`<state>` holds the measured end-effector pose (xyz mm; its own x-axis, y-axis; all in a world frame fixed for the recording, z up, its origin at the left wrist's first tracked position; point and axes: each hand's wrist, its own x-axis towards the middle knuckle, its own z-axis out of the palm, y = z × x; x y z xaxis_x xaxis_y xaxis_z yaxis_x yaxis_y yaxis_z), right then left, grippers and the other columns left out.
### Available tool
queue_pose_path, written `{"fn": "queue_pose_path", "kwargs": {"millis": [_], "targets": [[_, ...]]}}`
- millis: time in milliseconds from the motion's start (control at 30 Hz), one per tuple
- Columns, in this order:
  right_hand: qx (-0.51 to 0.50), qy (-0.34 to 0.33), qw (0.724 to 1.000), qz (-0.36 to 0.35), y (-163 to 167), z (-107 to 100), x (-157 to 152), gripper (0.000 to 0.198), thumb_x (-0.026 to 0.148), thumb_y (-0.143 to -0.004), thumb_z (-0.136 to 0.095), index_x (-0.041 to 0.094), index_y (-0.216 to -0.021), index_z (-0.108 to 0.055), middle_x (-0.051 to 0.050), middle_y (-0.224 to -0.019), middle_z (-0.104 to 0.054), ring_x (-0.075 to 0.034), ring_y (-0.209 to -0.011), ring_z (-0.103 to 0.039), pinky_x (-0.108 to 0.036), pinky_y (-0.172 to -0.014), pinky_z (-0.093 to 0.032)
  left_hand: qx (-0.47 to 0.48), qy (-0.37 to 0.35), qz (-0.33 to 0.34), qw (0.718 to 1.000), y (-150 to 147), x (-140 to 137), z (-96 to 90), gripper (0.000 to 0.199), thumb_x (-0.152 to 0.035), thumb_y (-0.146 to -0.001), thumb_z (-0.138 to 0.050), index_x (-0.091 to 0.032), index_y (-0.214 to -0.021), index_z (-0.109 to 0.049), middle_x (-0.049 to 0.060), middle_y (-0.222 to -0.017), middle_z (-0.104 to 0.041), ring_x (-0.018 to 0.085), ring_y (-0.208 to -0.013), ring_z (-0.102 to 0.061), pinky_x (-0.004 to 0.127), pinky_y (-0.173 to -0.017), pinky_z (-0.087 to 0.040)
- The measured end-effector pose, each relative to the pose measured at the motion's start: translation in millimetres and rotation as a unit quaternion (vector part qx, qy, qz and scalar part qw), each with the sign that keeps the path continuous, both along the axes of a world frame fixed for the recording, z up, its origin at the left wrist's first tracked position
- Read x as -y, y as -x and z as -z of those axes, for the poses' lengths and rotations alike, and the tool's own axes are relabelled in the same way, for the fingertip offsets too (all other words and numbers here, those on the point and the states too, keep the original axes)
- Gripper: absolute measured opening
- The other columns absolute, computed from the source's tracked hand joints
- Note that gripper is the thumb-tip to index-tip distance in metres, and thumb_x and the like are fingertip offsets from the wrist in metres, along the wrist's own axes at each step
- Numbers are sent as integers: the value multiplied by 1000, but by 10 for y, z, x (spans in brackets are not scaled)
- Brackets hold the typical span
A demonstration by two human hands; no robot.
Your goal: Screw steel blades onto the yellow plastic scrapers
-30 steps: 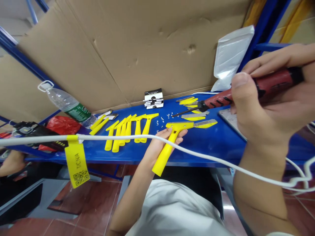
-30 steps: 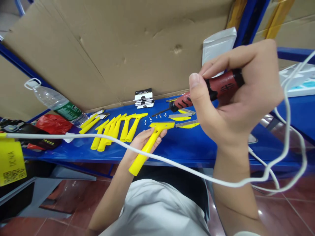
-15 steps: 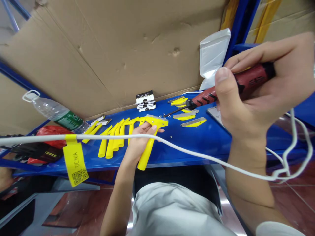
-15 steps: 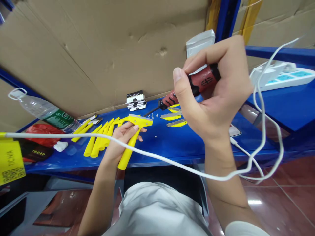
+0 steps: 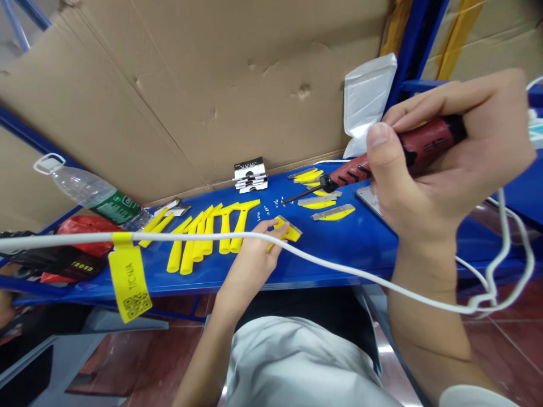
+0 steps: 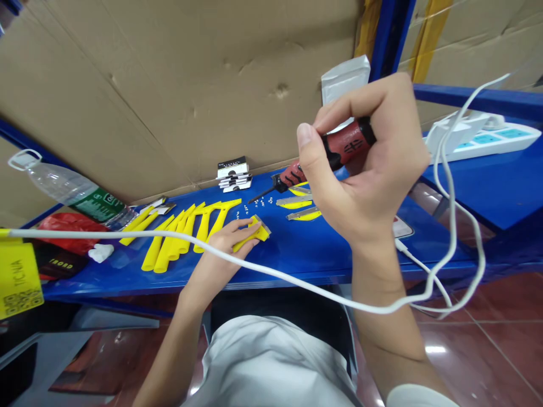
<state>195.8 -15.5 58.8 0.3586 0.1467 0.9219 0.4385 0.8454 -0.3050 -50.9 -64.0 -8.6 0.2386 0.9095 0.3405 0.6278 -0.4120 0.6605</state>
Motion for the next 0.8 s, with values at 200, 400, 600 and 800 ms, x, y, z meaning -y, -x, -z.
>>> {"fn": "queue_pose_path", "kwargs": {"millis": [200,400,600,800], "targets": [[1,28,1000,-5,8,7,14,18,38,-101,-78,23,-99,-67,0,-100,-63,-15,-96,-69,-36,-94,-62,-57,-36,-9,998,10,69,16,59,-14,-100,-70,-33,-156,-70,13,-164,-60,36,-146,-64,56,-126,-52],[14,53,998,9,12,10,82,16,37,-103,-75,24,-100,-67,-1,-103,-65,-17,-99,-72,-40,-99,-65,2,-24,-14,1000,-4,83,22,38,-20,-102,-72,-31,-136,-83,11,-154,-72,39,-147,-66,59,-130,-48],[12,63,998,5,27,0,105,14,38,-105,-72,26,-101,-66,-1,-102,-63,-18,-104,-73,-42,-103,-65,29,-23,-28,999,2,109,34,28,-23,-102,-74,-32,-124,-89,10,-151,-75,40,-142,-69,62,-131,-46],[6,22,1000,5,16,8,13,20,38,-101,-79,23,-98,-67,-1,-100,-63,-16,-98,-72,-39,-95,-65,95,-35,-70,992,9,142,-97,20,-29,-100,-80,-25,-118,-87,13,-132,-82,36,-131,-74,49,-121,-55]]}}
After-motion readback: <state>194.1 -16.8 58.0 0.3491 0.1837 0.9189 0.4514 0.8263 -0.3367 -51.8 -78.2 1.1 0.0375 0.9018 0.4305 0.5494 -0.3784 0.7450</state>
